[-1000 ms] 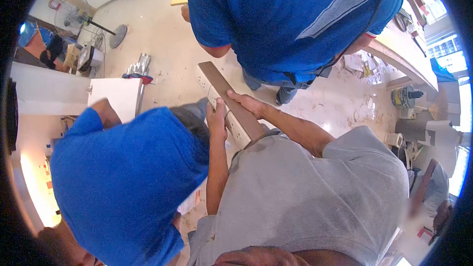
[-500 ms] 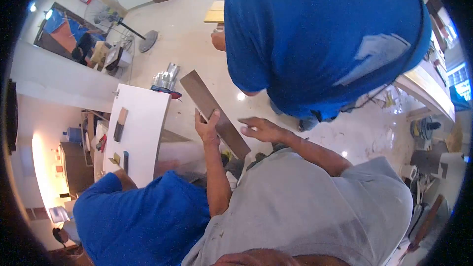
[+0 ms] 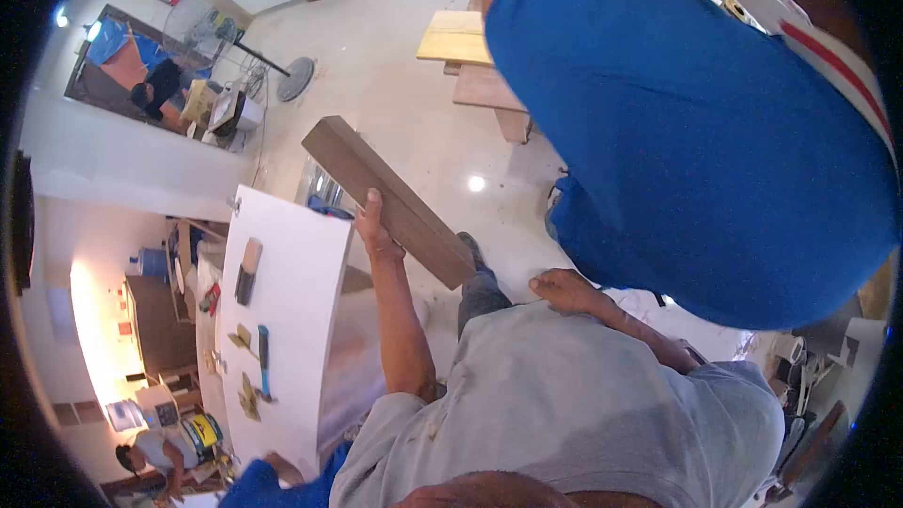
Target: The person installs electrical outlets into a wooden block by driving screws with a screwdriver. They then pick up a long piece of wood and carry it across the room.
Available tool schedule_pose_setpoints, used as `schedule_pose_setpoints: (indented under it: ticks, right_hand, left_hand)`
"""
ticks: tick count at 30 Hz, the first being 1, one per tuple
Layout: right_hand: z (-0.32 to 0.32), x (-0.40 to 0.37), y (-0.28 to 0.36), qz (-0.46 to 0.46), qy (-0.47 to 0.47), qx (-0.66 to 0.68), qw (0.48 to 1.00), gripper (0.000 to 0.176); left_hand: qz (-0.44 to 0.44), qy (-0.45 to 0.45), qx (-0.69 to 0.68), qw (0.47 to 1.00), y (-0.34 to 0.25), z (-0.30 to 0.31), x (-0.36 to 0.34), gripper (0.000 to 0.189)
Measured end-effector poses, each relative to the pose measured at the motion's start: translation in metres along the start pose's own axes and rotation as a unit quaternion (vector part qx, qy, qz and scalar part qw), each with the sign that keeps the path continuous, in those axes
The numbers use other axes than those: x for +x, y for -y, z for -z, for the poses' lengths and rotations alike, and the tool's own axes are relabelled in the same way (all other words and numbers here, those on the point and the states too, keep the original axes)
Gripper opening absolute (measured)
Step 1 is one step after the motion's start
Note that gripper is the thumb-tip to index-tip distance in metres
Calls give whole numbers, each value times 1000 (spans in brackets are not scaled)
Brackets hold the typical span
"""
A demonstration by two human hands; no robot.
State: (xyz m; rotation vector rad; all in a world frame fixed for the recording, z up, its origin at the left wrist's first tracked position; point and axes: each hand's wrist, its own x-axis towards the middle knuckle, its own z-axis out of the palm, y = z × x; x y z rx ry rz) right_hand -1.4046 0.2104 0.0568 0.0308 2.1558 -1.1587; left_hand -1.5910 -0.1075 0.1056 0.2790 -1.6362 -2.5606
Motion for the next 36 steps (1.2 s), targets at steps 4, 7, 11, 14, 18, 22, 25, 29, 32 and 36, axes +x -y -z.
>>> schedule_pose_setpoints:
  ticks: [4,7,11,14,18,22,25,29,32,36]
  right_hand:
    - [5,50,29,-11,-57,60,997,49]
    - [11,104,43,-19,-85,59,994,46]
    - [27,137,106,12,-154,68,986,52]
    - [42,154,142,21,-204,86,975,51]
    - [59,169,174,-95,-198,77,973,50]
    - [91,193,193,-86,-173,19,981,47]
    - [116,224,193,-43,-167,7,985,44]
    - [165,279,199,-69,-162,25,984,38]
    - [182,307,197,-16,-199,65,978,38]
    - [233,375,227,-26,-176,53,983,35]
  left_hand:
    - [78,-7,-215,973,-7,-13,73,70]
    - [54,21,-279,959,-17,-11,136,71]
    - [103,-13,-242,965,-58,-3,212,73]
    - [82,143,-319,933,-93,2,270,75]
    - [39,2,-204,978,-137,-23,326,73]
    - [33,-67,-88,993,-134,-34,402,66]
    - [-69,-98,-16,993,-112,-23,458,64]
    - [-59,-119,43,990,-111,-31,484,66]
    - [-15,-128,64,990,-105,-28,509,69]
    - [23,-142,70,987,-85,-5,587,79]
